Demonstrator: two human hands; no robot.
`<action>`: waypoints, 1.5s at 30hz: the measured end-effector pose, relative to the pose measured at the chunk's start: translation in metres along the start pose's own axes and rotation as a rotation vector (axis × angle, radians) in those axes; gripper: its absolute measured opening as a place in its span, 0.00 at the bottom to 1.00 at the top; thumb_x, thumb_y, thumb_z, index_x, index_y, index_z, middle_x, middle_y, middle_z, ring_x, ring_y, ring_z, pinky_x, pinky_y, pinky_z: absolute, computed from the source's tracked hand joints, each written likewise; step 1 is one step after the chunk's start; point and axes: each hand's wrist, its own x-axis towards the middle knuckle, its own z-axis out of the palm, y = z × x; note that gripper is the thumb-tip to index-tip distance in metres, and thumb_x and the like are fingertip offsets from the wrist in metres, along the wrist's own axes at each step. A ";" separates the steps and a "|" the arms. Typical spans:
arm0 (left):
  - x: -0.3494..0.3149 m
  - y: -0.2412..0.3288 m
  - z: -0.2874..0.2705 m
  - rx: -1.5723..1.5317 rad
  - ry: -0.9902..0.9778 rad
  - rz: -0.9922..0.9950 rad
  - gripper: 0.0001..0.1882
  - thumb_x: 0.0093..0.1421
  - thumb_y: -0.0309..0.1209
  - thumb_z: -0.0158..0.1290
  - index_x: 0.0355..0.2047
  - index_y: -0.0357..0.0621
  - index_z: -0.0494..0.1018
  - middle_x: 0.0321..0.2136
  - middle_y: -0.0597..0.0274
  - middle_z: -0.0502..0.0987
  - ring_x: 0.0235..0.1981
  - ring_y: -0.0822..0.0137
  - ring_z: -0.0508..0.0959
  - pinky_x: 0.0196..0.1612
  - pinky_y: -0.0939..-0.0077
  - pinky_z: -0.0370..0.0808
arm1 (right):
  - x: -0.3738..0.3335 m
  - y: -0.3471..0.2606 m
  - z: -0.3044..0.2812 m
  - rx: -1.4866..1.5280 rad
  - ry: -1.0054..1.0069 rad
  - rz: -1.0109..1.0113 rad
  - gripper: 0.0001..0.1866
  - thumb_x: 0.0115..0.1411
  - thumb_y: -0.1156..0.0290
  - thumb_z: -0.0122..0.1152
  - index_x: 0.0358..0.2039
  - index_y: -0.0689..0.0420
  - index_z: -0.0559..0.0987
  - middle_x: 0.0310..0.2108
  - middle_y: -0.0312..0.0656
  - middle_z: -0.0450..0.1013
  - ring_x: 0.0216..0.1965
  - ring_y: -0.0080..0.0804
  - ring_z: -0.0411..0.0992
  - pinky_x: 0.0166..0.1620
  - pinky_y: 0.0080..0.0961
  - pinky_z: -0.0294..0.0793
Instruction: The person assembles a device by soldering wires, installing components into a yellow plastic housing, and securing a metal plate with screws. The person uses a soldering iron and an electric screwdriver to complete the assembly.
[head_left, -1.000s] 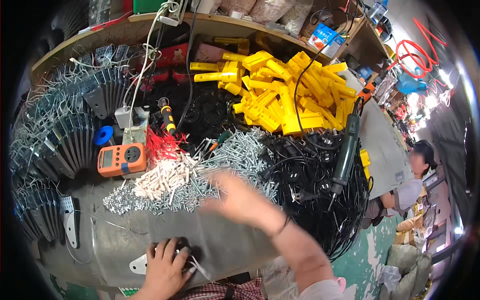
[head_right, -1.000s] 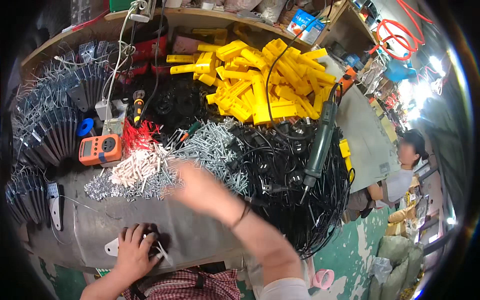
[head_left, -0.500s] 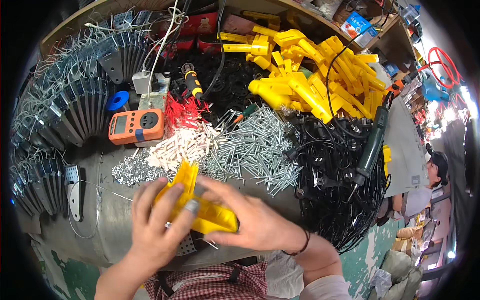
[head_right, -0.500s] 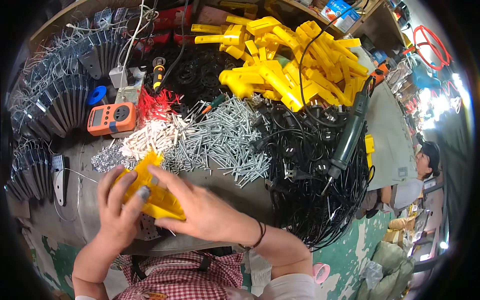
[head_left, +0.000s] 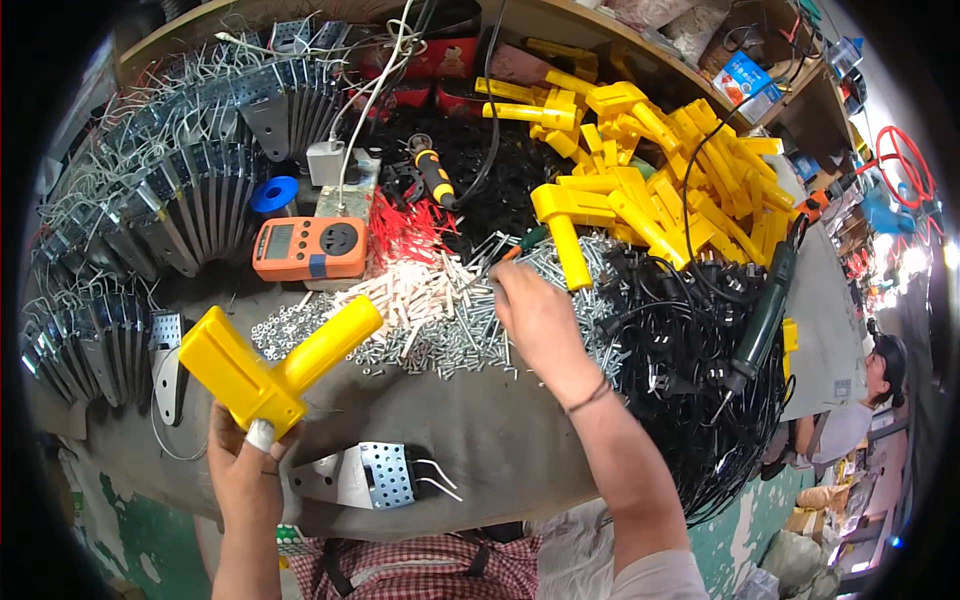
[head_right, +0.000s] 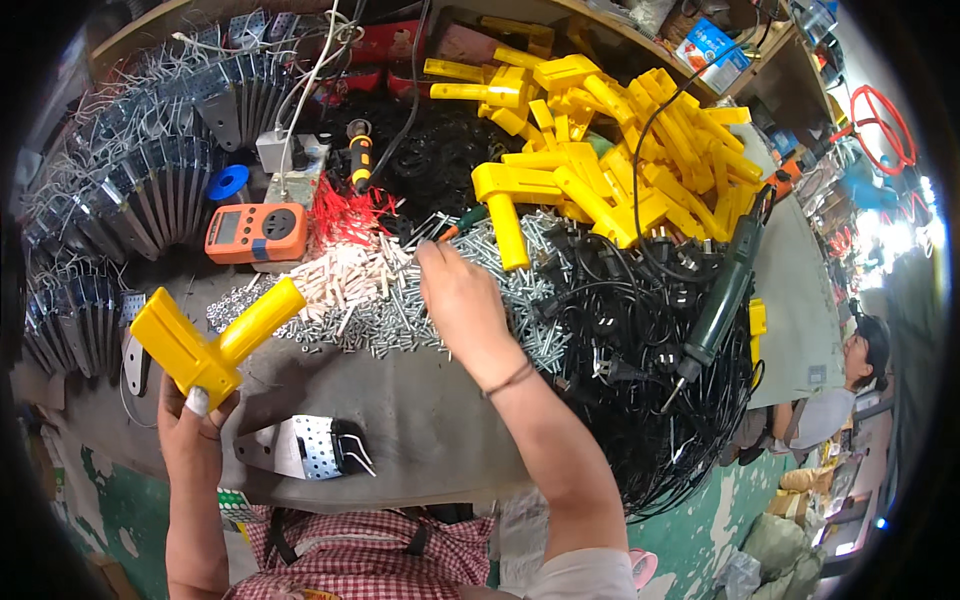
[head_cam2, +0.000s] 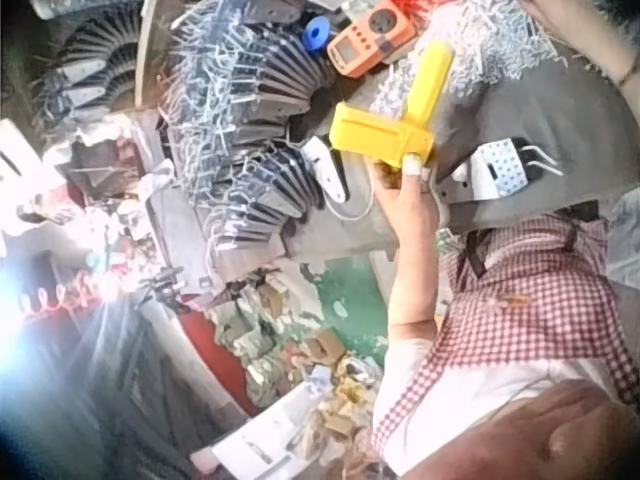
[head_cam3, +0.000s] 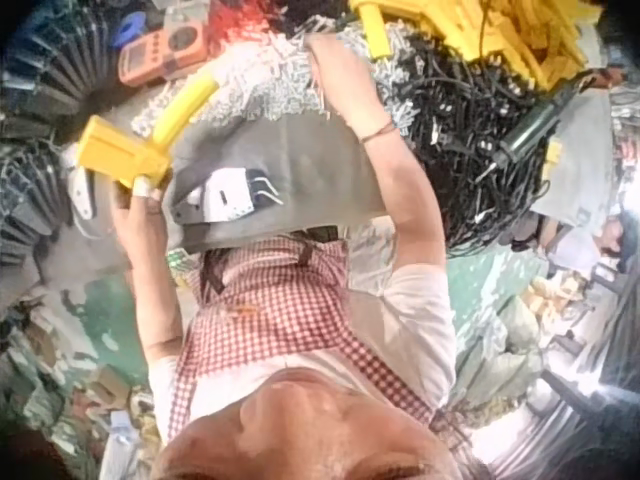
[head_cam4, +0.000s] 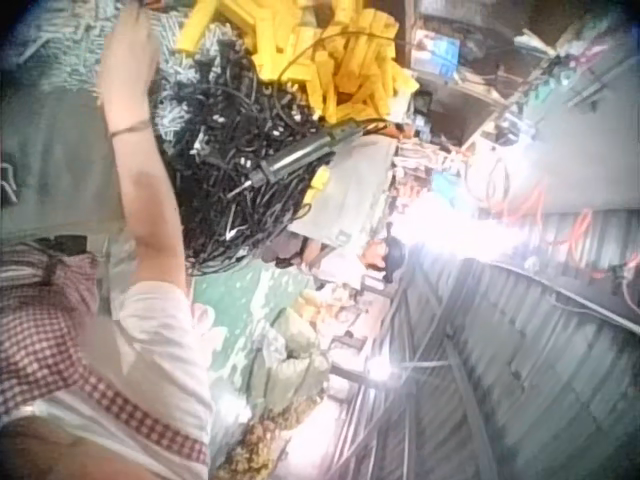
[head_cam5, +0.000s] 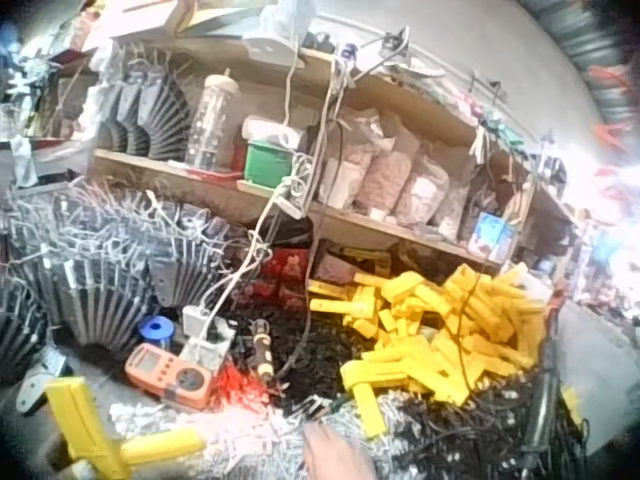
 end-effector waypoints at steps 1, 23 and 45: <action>0.000 0.001 -0.003 0.004 0.001 0.000 0.29 0.56 0.32 0.56 0.56 0.38 0.58 0.49 0.55 0.69 0.48 0.59 0.74 0.47 0.59 0.76 | 0.011 0.000 -0.002 -0.052 -0.002 -0.053 0.03 0.52 0.77 0.54 0.29 0.59 0.73 0.28 0.46 0.70 0.29 0.48 0.72 0.33 0.39 0.73; -0.010 -0.010 0.030 -0.396 -0.243 -0.309 0.30 0.54 0.27 0.54 0.58 0.42 0.58 0.52 0.53 0.68 0.53 0.56 0.70 0.58 0.59 0.66 | -0.035 -0.116 -0.030 1.097 -0.095 0.110 0.08 0.53 0.79 0.63 0.36 0.62 0.76 0.31 0.40 0.75 0.29 0.24 0.74 0.36 0.19 0.73; -0.034 -0.026 0.048 -0.463 -0.370 -0.130 0.26 0.53 0.19 0.56 0.52 0.41 0.64 0.45 0.59 0.71 0.46 0.65 0.73 0.52 0.69 0.68 | -0.036 -0.169 -0.036 1.057 0.175 -0.091 0.12 0.60 0.78 0.55 0.45 0.62 0.74 0.32 0.47 0.76 0.27 0.27 0.76 0.32 0.22 0.76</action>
